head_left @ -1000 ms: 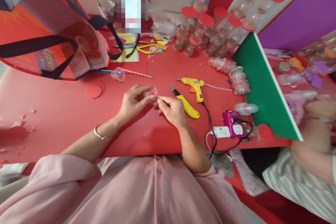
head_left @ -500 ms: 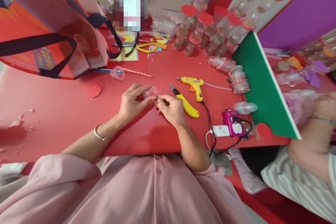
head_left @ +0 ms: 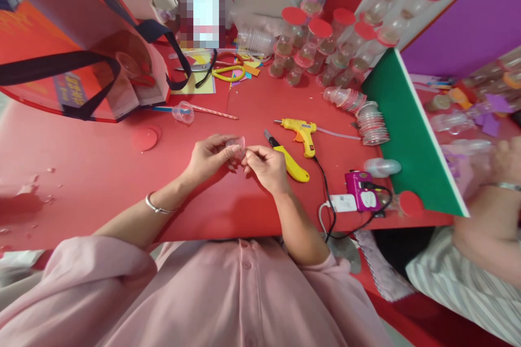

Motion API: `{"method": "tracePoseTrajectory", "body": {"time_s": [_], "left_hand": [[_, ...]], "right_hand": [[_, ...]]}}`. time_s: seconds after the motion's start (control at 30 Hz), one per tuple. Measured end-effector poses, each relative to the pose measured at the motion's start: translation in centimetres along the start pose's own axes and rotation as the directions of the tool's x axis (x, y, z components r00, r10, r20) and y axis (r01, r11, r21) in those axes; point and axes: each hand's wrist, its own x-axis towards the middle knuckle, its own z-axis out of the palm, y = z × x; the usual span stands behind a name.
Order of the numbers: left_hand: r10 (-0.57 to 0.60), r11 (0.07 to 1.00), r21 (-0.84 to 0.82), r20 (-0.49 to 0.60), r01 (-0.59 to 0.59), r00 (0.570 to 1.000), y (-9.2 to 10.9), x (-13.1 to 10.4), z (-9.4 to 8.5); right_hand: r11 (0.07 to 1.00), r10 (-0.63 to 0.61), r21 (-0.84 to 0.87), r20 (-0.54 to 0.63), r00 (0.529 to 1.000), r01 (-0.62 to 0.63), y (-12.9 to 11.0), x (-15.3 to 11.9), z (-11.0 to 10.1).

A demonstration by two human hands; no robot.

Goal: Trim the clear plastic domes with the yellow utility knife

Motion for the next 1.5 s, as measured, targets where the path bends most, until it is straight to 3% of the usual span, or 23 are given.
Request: {"method": "tracePoseTrajectory", "body": {"time_s": [0.13,0.53,0.63,0.73,0.93,1.03,1.2,1.37,1.5], "left_hand": [[-0.028,0.998,-0.054,-0.013,0.027,1.000,0.3,0.1,-0.1],[-0.034,0.999,0.021,0.015,0.034,0.999,-0.1,0.3,-0.4],[0.091,0.979,0.185,-0.026,-0.084,0.996,-0.5,0.4,-0.7],[0.254,0.896,0.392,-0.069,-0.207,0.965,-0.9,0.5,-0.9],[0.286,0.850,0.476,-0.053,-0.227,0.957,-1.0,0.3,-0.9],[0.238,0.902,0.385,-0.062,-0.197,0.969,-0.5,0.2,-0.6],[0.004,1.000,0.028,0.012,-0.004,1.000,0.3,0.1,0.0],[-0.129,0.956,-0.249,0.127,0.158,0.983,-0.6,0.2,0.1],[-0.140,0.927,-0.339,0.079,0.158,0.987,-1.1,0.5,0.1]], "right_hand": [[1.000,-0.013,0.023,0.101,0.995,0.011,-0.6,-0.1,-0.4],[0.990,-0.007,-0.136,0.139,0.990,0.026,-1.1,0.1,-0.9],[0.989,-0.015,-0.145,0.120,0.993,0.032,-0.7,0.1,-0.9],[0.988,-0.030,-0.146,0.092,0.995,0.044,-0.2,0.1,-0.6],[0.989,-0.056,-0.138,-0.004,0.998,0.055,0.4,-0.1,0.1],[0.992,-0.038,-0.118,-0.032,0.999,0.034,0.4,-0.1,0.3],[0.998,0.002,-0.062,-0.035,0.999,-0.004,0.0,-0.1,0.4],[0.998,0.035,-0.043,-0.024,0.999,-0.036,-0.6,-0.2,0.3],[0.999,0.016,-0.039,0.052,0.999,-0.014,-1.0,-0.2,0.0]]}}
